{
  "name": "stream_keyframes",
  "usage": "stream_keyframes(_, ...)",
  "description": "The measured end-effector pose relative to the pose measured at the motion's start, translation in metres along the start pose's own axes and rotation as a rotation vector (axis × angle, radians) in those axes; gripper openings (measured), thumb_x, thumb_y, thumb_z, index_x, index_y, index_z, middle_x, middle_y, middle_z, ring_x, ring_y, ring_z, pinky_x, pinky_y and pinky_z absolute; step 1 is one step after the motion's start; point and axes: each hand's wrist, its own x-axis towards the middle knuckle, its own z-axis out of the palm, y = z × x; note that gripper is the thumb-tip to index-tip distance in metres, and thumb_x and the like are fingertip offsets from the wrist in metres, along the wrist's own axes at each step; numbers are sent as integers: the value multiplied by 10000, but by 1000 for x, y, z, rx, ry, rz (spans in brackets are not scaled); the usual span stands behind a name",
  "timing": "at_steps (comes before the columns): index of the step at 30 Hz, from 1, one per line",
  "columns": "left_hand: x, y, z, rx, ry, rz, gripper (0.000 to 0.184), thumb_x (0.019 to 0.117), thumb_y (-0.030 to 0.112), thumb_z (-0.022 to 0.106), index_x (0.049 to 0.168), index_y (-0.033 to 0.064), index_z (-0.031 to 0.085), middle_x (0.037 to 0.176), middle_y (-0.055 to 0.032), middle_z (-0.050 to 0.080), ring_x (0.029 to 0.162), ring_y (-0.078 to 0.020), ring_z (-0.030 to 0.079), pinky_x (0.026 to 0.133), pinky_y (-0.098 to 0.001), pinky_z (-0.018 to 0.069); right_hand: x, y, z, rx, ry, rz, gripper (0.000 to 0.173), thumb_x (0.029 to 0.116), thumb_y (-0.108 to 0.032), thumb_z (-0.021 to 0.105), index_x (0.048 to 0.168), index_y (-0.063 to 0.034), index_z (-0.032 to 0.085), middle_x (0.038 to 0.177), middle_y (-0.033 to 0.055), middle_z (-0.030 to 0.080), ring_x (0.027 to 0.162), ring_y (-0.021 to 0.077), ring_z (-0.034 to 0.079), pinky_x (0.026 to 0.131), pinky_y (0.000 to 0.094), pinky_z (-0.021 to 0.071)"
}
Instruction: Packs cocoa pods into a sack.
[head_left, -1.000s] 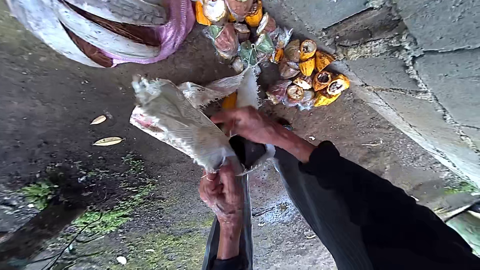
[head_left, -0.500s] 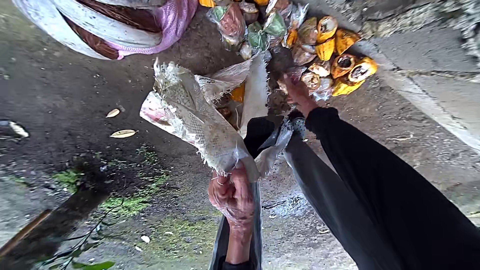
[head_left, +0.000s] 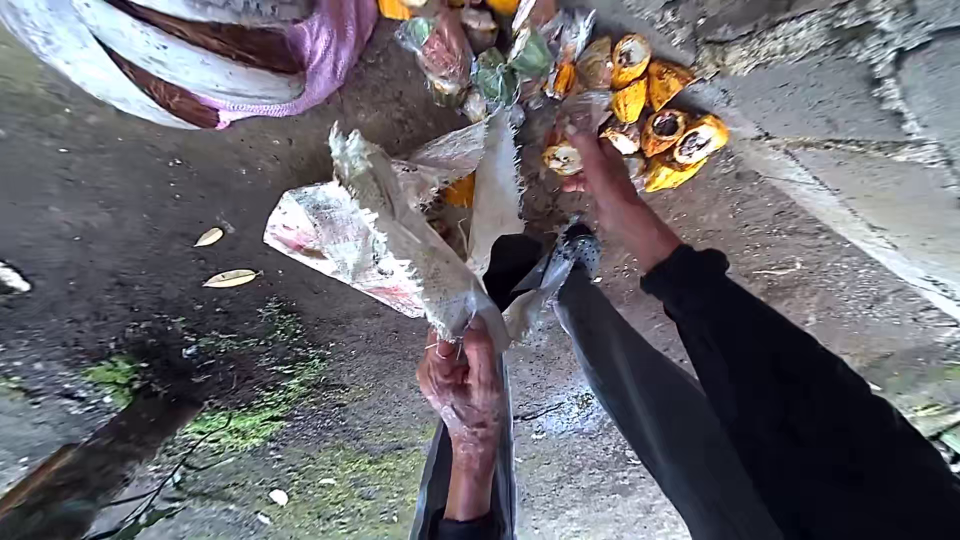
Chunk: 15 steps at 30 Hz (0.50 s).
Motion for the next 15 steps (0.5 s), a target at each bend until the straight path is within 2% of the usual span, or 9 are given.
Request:
stream_keyframes(2,2,2,2,4,1,6,144,960,78,575,913,-9,680,832,40,707,804,9,689,740,-179,589,-29,-15,7,-47,-49,-111,644,998,-552,550,1419,-68,492,1253,153,631,979,263,699,800,474,614)
stream_keyframes(4,3,4,4,9,17,7,150,967,78,573,913,-13,680,820,45,704,800,14,687,743,-177,587,-56,-14,24,-180,-131,-233,603,972,-493,615,1373,-50,529,1103,147,683,933,248,701,794,492,606)
stream_keyframes(5,3,5,5,8,25,15,149,965,74,571,913,-15,679,815,49,703,801,18,686,752,-178,585,-68,-14,28,-272,-235,-273,584,954,-486,663,1325,-44,573,1065,138,705,933,241,705,823,499,597)
stream_keyframes(7,4,5,6,2,40,27,140,958,61,570,900,-5,678,804,60,700,796,24,683,752,-177,580,-91,-28,16,-397,-487,-309,478,986,-465,657,1285,-93,680,1165,88,726,1076,202,691,969,465,554)
stream_keyframes(8,5,6,5,7,47,25,134,958,58,569,890,10,674,789,76,691,780,35,678,730,-167,575,-102,-40,-1,-388,-522,-301,403,1028,-404,608,1279,-96,677,1182,88,713,1072,206,679,959,448,543)
stream_keyframes(10,5,7,3,25,61,17,133,956,55,569,873,17,666,773,88,676,762,46,669,704,-155,567,-80,-28,-29,-270,-341,-330,336,1071,-337,542,1265,-99,676,1134,70,729,995,188,699,875,402,578)
stream_keyframes(12,6,7,2,43,61,6,134,956,57,569,860,25,658,756,91,661,738,50,655,687,-150,555,-19,9,-54,-189,-17,-351,349,1055,-296,544,1263,-46,668,1119,110,735,1001,212,722,867,435,618)
stream_keyframes(14,6,6,0,59,67,-7,143,957,67,566,849,32,652,733,101,640,708,60,636,663,-139,535,18,40,-95,-308,287,-232,387,1005,-268,607,1293,-10,609,1167,177,690,1046,277,690,896,491,579)
stream_keyframes(15,6,5,0,65,67,-10,145,960,72,565,850,35,651,729,106,636,703,64,632,657,-135,530,28,52,-116,-379,410,-164,480,954,-294,680,1329,-10,580,1217,211,669,1102,331,668,935,534,549)
